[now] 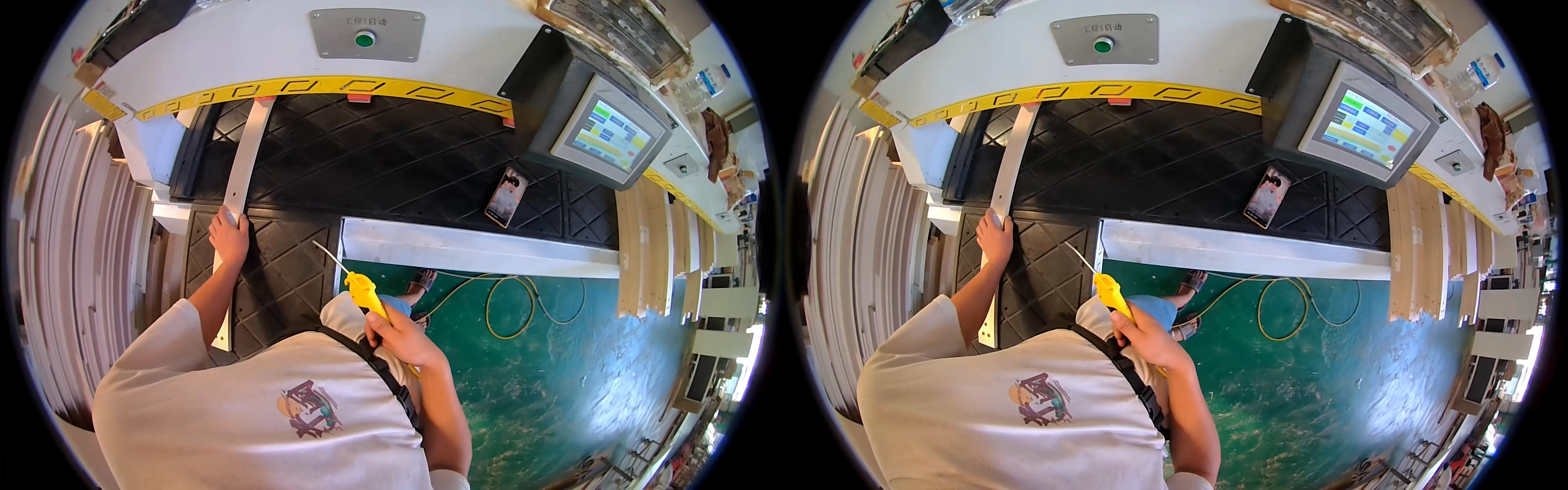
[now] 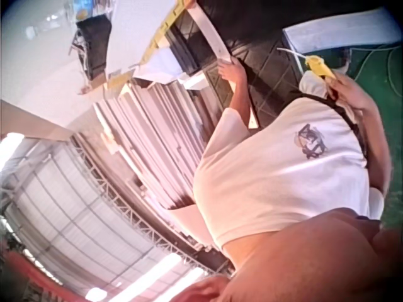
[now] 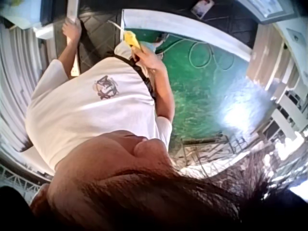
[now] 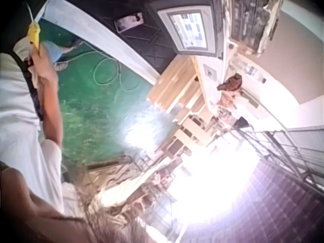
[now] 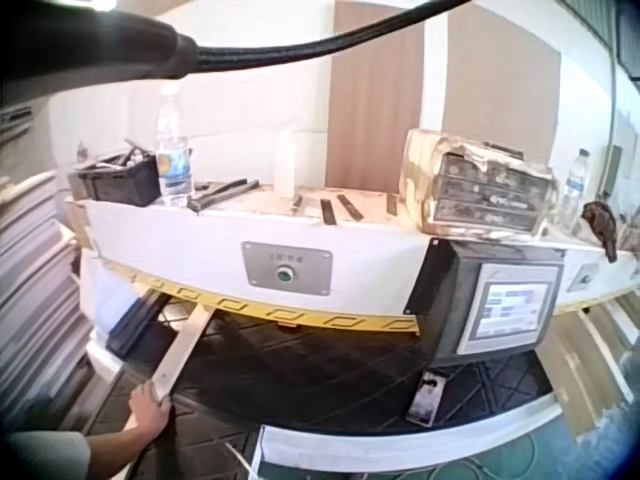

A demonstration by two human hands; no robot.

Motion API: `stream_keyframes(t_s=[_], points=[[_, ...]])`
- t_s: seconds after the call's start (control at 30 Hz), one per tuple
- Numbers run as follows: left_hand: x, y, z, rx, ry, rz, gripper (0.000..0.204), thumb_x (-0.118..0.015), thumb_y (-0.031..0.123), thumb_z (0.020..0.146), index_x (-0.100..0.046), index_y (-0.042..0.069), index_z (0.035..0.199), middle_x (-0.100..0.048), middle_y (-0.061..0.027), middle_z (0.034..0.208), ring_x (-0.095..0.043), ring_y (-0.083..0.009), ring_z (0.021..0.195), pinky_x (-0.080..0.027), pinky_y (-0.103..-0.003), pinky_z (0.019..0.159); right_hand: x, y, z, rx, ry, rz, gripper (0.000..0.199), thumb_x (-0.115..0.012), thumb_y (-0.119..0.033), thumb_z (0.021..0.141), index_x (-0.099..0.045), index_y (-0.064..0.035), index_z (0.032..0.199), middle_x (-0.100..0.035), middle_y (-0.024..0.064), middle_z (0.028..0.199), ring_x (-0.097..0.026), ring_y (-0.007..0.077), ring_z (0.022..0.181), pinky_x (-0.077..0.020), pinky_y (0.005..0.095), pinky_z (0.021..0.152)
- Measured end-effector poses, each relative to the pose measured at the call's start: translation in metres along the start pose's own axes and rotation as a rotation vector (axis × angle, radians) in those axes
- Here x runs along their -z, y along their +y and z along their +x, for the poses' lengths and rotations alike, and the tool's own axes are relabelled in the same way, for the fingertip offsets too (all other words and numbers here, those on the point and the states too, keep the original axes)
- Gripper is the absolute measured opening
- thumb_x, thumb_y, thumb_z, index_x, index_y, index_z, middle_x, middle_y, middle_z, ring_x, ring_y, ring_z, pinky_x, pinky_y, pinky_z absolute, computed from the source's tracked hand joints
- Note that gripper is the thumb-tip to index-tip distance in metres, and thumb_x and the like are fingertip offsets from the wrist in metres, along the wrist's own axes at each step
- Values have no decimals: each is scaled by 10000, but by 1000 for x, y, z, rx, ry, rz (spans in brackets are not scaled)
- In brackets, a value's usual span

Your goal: The person picks up wood pieces, places them on a machine surface, and uses an air nozzle to blow dust off the surfaces and edges.

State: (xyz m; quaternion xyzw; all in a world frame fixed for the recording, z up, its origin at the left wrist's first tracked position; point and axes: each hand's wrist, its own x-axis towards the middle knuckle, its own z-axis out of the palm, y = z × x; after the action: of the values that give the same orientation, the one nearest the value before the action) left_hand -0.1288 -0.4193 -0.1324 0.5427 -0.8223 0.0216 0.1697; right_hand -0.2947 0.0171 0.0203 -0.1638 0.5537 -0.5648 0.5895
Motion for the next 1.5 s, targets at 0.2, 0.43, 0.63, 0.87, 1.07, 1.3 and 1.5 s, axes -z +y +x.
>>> stream_keyframes(t_s=[0.2,0.43,0.63,0.87,1.07,1.3,1.5], points=[[-3,-1,1,-3,-6,27,633,-679,425,943,-498,104,1457,-602,-155,1325,-548,-394,1238,-449,-546,999,0,-2,-2,-8,-71,-83,462,-528,-418,1126,-535,4,1313,-541,0,840,-494,90,762,-460,263,723],[-2,0,2,16,-32,49,611,-654,406,961,-482,108,1466,-588,-134,1362,-536,-395,1271,-444,-562,1018,2,-7,4,-23,-127,-227,370,-516,-419,1127,-539,-50,1098,-551,11,837,-519,114,770,-468,290,731],[2,4,1,-14,-57,47,655,-639,395,972,-445,83,1514,-541,-121,1494,-515,-388,1319,-427,-559,1049,4,-9,8,-25,-183,-314,536,-519,-509,1101,-543,-7,1286,-606,48,915,-568,139,810,-484,313,752],[2,2,1,-3,-73,19,672,-644,392,969,-431,88,1529,-525,-99,1540,-509,-379,1338,-420,-559,1054,-2,-12,6,-21,-146,-289,395,-534,-435,1114,-548,-40,1112,-565,23,857,-545,119,781,-481,297,739],[-2,-2,1,-9,-68,-3,671,-654,384,957,-441,98,1526,-531,-84,1541,-519,-377,1326,-422,-555,1050,0,-12,9,-53,-159,-333,463,-528,-471,1107,-530,-29,1247,-595,39,907,-564,131,797,-492,314,750],[3,1,1,-8,-59,-13,656,-652,384,955,-450,114,1518,-531,-76,1542,-521,-374,1316,-423,-555,1043,-1,-16,10,-59,-172,-383,523,-515,-495,1105,-526,-24,1331,-612,59,924,-579,147,807,-497,329,758],[4,3,1,-3,-65,-19,654,-650,382,957,-450,118,1521,-531,-78,1540,-520,-373,1317,-419,-554,1049,-1,-10,11,-26,-151,-374,543,-525,-495,1102,-525,-11,1347,-615,64,927,-578,154,802,-495,333,758]])
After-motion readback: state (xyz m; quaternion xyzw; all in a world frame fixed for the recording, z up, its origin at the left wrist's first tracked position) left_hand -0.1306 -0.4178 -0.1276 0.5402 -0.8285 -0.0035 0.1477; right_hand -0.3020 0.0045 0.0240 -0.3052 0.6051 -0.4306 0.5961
